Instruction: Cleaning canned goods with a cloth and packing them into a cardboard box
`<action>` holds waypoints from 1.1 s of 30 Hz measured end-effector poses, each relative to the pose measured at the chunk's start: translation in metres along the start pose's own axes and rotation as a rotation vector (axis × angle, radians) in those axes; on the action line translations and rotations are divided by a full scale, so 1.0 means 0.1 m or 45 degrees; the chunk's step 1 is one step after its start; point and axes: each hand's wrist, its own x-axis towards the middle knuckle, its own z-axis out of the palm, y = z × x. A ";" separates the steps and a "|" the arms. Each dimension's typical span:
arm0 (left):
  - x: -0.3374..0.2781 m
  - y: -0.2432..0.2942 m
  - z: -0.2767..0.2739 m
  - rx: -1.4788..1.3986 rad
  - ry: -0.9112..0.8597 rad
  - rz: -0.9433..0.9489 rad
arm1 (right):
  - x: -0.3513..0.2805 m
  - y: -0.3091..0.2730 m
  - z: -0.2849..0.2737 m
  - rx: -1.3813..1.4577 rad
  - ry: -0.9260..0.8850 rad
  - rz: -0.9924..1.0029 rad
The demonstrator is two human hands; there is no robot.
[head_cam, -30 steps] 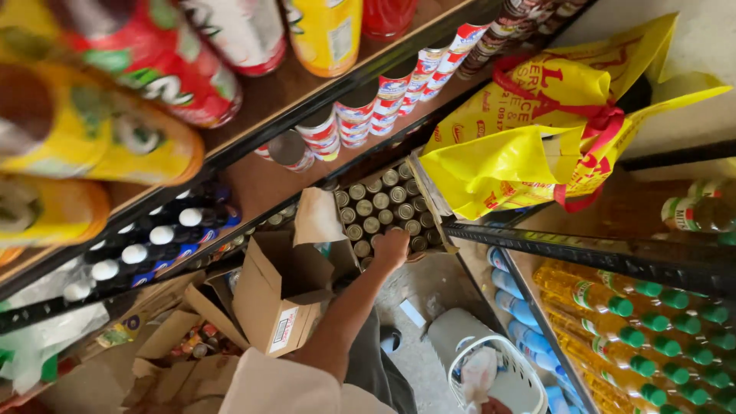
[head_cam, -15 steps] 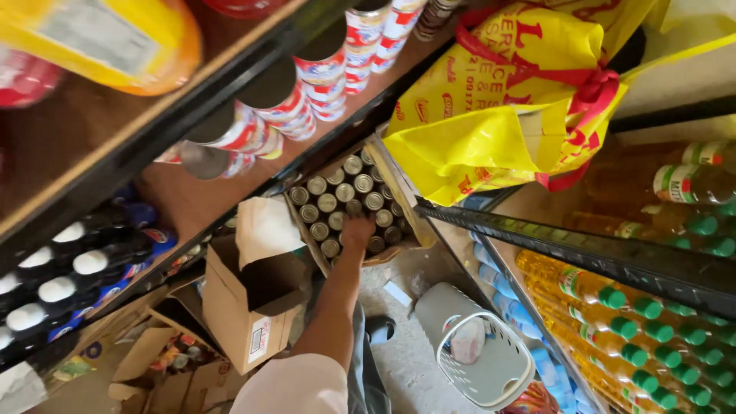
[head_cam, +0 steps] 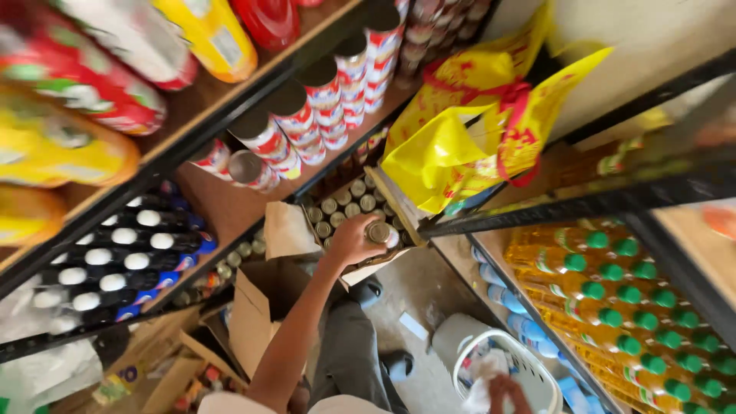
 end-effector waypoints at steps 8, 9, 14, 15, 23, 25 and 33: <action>-0.11 2.00 -0.24 -2.457 0.085 -0.058 | 0.47 -2.80 -1.22 0.324 0.249 -0.453; -0.24 2.46 -0.36 -2.664 0.020 -0.004 | 0.39 -3.09 -1.44 0.338 0.305 -0.517; -0.82 3.78 -0.23 -2.868 -0.476 0.220 | -0.01 -3.33 -2.28 0.585 0.480 -0.711; -0.91 3.89 -0.12 -2.855 -0.693 0.275 | -0.06 -3.19 -2.41 0.556 0.505 -0.845; -1.66 4.63 0.52 -2.324 -0.805 0.439 | -0.61 -3.12 -3.03 0.329 0.899 -0.856; -1.82 4.78 0.61 -2.116 -0.705 0.554 | -0.70 -3.16 -3.10 0.196 0.918 -0.959; -2.01 5.03 0.63 -1.751 -0.487 0.781 | -0.85 -2.96 -2.74 0.085 0.936 -0.978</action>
